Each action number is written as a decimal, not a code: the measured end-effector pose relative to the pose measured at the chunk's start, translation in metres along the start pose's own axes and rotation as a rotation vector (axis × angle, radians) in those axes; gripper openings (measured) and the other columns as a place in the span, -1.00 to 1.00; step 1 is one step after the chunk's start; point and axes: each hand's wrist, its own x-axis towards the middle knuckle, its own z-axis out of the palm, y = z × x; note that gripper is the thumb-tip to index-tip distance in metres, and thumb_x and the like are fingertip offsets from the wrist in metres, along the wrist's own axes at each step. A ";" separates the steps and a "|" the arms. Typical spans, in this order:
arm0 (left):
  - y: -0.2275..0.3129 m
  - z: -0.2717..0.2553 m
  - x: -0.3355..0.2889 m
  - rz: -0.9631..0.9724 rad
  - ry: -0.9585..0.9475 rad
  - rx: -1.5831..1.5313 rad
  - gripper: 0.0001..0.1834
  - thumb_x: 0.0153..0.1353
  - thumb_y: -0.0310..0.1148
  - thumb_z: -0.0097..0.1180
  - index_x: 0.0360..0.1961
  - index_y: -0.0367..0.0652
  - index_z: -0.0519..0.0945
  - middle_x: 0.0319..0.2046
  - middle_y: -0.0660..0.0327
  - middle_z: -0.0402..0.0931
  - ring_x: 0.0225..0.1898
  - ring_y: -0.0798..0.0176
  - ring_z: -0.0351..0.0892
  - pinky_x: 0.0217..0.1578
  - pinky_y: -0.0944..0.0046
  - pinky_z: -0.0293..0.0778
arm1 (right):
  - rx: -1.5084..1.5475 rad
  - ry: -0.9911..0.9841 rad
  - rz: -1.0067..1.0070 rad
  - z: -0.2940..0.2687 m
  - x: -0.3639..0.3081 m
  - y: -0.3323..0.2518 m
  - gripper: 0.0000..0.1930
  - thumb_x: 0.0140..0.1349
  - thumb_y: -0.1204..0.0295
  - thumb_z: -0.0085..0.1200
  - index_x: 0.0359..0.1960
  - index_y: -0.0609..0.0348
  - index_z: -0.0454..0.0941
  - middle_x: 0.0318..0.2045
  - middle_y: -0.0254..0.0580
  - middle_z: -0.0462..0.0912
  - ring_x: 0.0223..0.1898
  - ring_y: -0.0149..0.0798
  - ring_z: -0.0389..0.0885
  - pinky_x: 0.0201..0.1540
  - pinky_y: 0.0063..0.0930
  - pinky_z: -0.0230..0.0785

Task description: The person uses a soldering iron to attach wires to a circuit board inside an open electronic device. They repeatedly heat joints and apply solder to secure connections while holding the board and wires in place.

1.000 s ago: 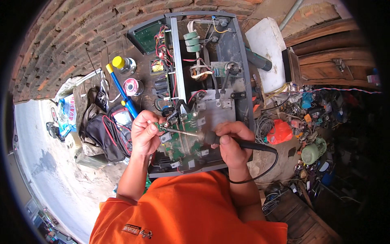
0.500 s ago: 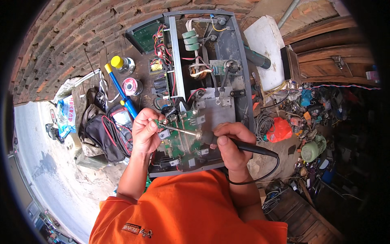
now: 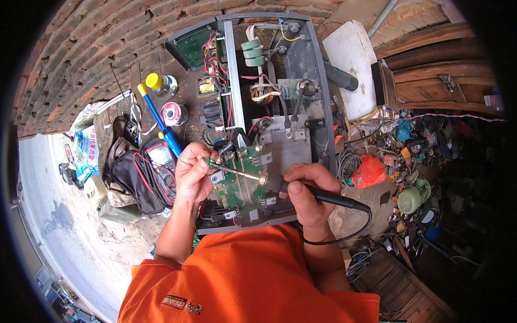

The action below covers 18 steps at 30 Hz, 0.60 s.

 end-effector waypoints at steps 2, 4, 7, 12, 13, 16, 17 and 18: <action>-0.001 0.000 0.000 0.003 -0.005 -0.006 -0.81 0.25 -0.48 0.19 -0.16 -0.29 0.50 -0.25 0.00 0.58 -0.57 0.32 0.60 -0.54 0.40 0.55 | -0.040 0.004 -0.011 0.000 -0.001 -0.002 -0.71 0.20 0.35 0.20 -0.33 0.39 0.49 -0.45 -0.06 0.57 -0.53 -0.41 0.51 -0.49 -0.59 0.41; -0.001 -0.002 0.001 -0.009 -0.001 -0.015 -0.81 0.25 -0.48 0.19 -0.16 -0.29 0.50 -0.25 -0.01 0.59 -0.58 0.32 0.59 -0.55 0.41 0.54 | -0.101 0.011 -0.012 0.000 -0.004 -0.004 -0.71 0.21 0.33 0.21 -0.33 0.38 0.49 -0.47 -0.08 0.58 -0.55 -0.42 0.52 -0.50 -0.59 0.40; -0.002 -0.002 0.001 -0.014 0.002 -0.024 -0.81 0.25 -0.49 0.19 -0.15 -0.29 0.51 -0.25 -0.01 0.59 -0.59 0.34 0.58 -0.56 0.42 0.53 | -0.123 0.015 -0.022 0.003 -0.004 -0.006 -0.71 0.21 0.32 0.21 -0.33 0.37 0.49 -0.46 -0.09 0.59 -0.57 -0.43 0.53 -0.50 -0.59 0.40; -0.003 -0.002 0.000 -0.020 0.008 -0.046 -0.81 0.24 -0.50 0.19 -0.14 -0.28 0.52 -0.25 -0.01 0.60 -0.60 0.35 0.57 -0.57 0.43 0.51 | -0.114 0.009 -0.017 0.001 -0.004 -0.004 -0.72 0.21 0.34 0.21 -0.32 0.37 0.49 -0.47 -0.08 0.58 -0.57 -0.42 0.53 -0.50 -0.59 0.41; -0.003 -0.002 0.000 -0.021 0.006 -0.050 -0.81 0.24 -0.50 0.19 -0.13 -0.28 0.52 -0.25 -0.02 0.60 -0.60 0.36 0.57 -0.57 0.43 0.51 | -0.113 0.011 -0.018 0.001 -0.005 -0.004 -0.72 0.21 0.34 0.21 -0.32 0.37 0.49 -0.47 -0.08 0.58 -0.57 -0.42 0.53 -0.50 -0.59 0.41; -0.003 -0.003 0.000 -0.025 0.005 -0.055 -0.81 0.25 -0.50 0.19 -0.14 -0.28 0.53 -0.25 -0.01 0.60 -0.60 0.36 0.57 -0.55 0.42 0.53 | -0.110 0.015 -0.025 0.003 -0.004 -0.004 -0.72 0.20 0.34 0.22 -0.32 0.38 0.49 -0.47 -0.08 0.58 -0.56 -0.41 0.53 -0.51 -0.59 0.41; -0.003 -0.003 0.000 -0.026 0.004 -0.056 -0.82 0.25 -0.50 0.18 -0.14 -0.28 0.53 -0.25 0.00 0.61 -0.60 0.35 0.57 -0.54 0.42 0.53 | -0.132 0.003 -0.029 0.003 -0.004 -0.005 -0.71 0.22 0.34 0.19 -0.32 0.39 0.47 -0.49 -0.05 0.56 -0.58 -0.38 0.50 -0.52 -0.56 0.39; -0.004 -0.003 0.000 -0.029 0.019 -0.053 -0.82 0.25 -0.50 0.18 -0.14 -0.28 0.53 -0.25 0.01 0.61 -0.60 0.35 0.57 -0.53 0.41 0.55 | -0.154 -0.011 -0.033 0.004 -0.003 -0.007 -0.71 0.23 0.35 0.16 -0.31 0.40 0.44 -0.51 -0.02 0.54 -0.59 -0.34 0.48 -0.53 -0.52 0.37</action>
